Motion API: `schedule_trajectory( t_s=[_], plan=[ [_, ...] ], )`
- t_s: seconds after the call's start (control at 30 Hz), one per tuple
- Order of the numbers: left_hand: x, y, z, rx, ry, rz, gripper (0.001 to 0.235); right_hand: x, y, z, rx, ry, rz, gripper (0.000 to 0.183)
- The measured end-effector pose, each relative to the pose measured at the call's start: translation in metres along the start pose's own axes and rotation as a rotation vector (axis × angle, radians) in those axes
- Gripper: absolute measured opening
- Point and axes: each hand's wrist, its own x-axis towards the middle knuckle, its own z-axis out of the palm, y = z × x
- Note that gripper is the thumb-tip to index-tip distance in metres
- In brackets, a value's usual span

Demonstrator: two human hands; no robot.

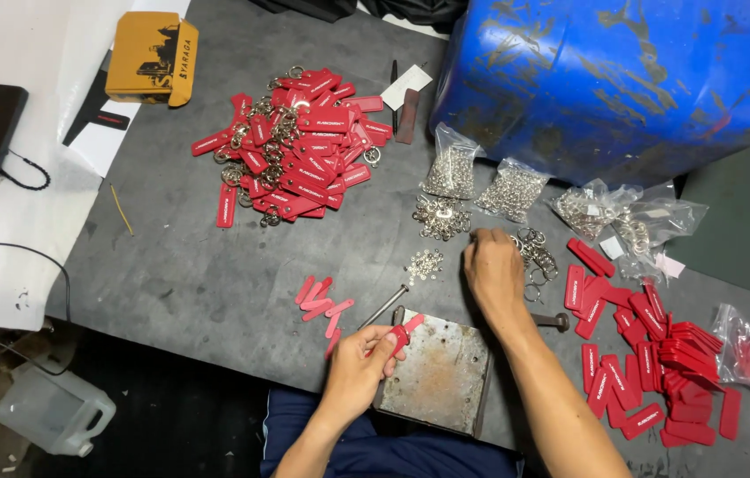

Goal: Assembling metal rings onto red leather tags using a hammer and a metal jig.

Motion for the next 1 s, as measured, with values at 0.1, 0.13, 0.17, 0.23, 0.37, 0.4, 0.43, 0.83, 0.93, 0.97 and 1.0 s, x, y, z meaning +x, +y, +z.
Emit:
schedule_trajectory(
  t_s=[0.1,0.13,0.17,0.23,0.37,0.4,0.43,0.83,0.93,0.97,1.0],
  plan=[
    [-0.003,0.007,-0.001,0.113,0.037,0.027,0.022,-0.022,-0.003,-0.018,0.195,0.094,0.044,0.024],
    [-0.005,0.011,0.000,0.112,0.035,0.033,0.022,-0.034,-0.008,-0.029,0.193,0.098,0.042,0.024],
    [-0.006,0.015,0.001,0.178,0.064,0.018,0.022,-0.046,-0.014,-0.039,0.456,-0.077,0.245,0.020],
    [-0.010,0.024,0.002,0.244,0.099,0.009,0.022,-0.070,-0.026,-0.047,0.719,-0.257,0.441,0.017],
    [-0.023,0.034,0.009,0.339,0.021,-0.057,0.021,-0.117,-0.041,-0.044,1.205,-0.301,0.533,0.015],
    [-0.025,0.037,0.010,0.331,-0.020,-0.053,0.022,-0.122,-0.045,-0.043,1.325,-0.287,0.545,0.015],
    [-0.024,0.035,0.011,0.333,-0.024,-0.050,0.022,-0.125,-0.044,-0.042,1.325,-0.280,0.546,0.015],
    [-0.037,0.010,0.014,0.126,-0.157,0.002,0.019,-0.149,-0.039,-0.040,1.460,-0.199,0.582,0.014],
    [-0.040,0.012,0.015,0.114,-0.197,0.044,0.019,-0.152,-0.044,-0.046,1.470,-0.270,0.544,0.015],
    [-0.041,0.014,0.016,0.129,-0.198,0.034,0.020,-0.151,-0.049,-0.052,1.327,-0.331,0.548,0.021],
    [-0.043,0.015,0.017,0.143,-0.201,0.023,0.022,-0.151,-0.054,-0.058,1.182,-0.389,0.551,0.029]
  ],
)
